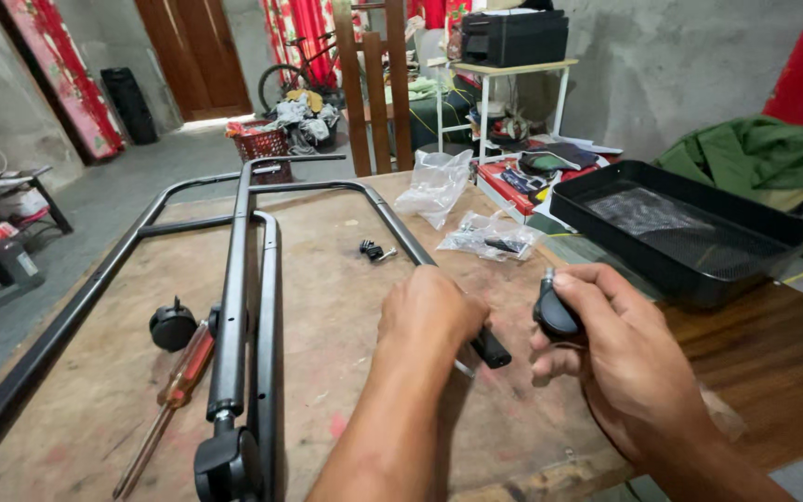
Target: The person assembles a metal frame by attaching caster wheels to the legs. They insert bolts into the wheel brackets, align the brackets with the frame legs, and tighten the nuts using a small wrench. The work is performed on a wooden table in a cluttered room.
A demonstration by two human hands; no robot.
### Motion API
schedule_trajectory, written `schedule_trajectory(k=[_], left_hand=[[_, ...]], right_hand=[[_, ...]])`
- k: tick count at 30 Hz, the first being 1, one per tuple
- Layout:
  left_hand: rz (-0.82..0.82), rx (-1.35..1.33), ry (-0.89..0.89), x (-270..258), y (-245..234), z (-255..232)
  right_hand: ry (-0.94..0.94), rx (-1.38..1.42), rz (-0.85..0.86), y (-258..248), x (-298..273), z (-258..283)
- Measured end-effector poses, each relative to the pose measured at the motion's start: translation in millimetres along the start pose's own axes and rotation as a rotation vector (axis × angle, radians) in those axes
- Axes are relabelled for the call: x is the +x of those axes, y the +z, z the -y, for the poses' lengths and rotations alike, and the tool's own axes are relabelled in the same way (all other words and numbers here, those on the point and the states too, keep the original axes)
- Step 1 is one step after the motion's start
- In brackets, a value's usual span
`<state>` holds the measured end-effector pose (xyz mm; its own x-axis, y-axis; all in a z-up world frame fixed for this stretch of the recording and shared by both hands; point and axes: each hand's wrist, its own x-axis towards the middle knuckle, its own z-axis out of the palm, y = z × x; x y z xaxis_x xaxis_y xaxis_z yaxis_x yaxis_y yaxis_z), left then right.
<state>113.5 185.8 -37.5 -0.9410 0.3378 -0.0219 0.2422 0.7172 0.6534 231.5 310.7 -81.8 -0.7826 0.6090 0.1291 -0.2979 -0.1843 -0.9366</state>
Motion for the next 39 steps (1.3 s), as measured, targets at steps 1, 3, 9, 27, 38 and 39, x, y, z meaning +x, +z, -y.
schedule_trajectory(k=[1,3,9,27,38,39], left_hand=[[-0.002,-0.002,0.008,4.9,-0.3,2.7],[0.085,-0.137,-0.027,14.8,1.1,6.7],[0.230,-0.868,-0.094,33.2,17.1,19.6],[0.024,-1.703,0.032,47.4,68.7,-6.3],[0.011,-1.518,0.003,42.2,70.0,-7.6],[0.052,-1.545,0.006,38.7,67.6,-7.9]], right_hand=[[0.004,-0.010,0.000,2.0,-1.9,2.2],[0.025,-0.022,-0.009,4.5,-4.4,6.0],[0.059,-0.204,0.013,12.0,-25.0,9.5],[0.120,-0.099,0.040,27.2,-42.8,3.0],[0.207,-0.024,0.008,26.5,-35.8,5.6],[0.221,0.006,0.023,24.9,-34.6,6.9]])
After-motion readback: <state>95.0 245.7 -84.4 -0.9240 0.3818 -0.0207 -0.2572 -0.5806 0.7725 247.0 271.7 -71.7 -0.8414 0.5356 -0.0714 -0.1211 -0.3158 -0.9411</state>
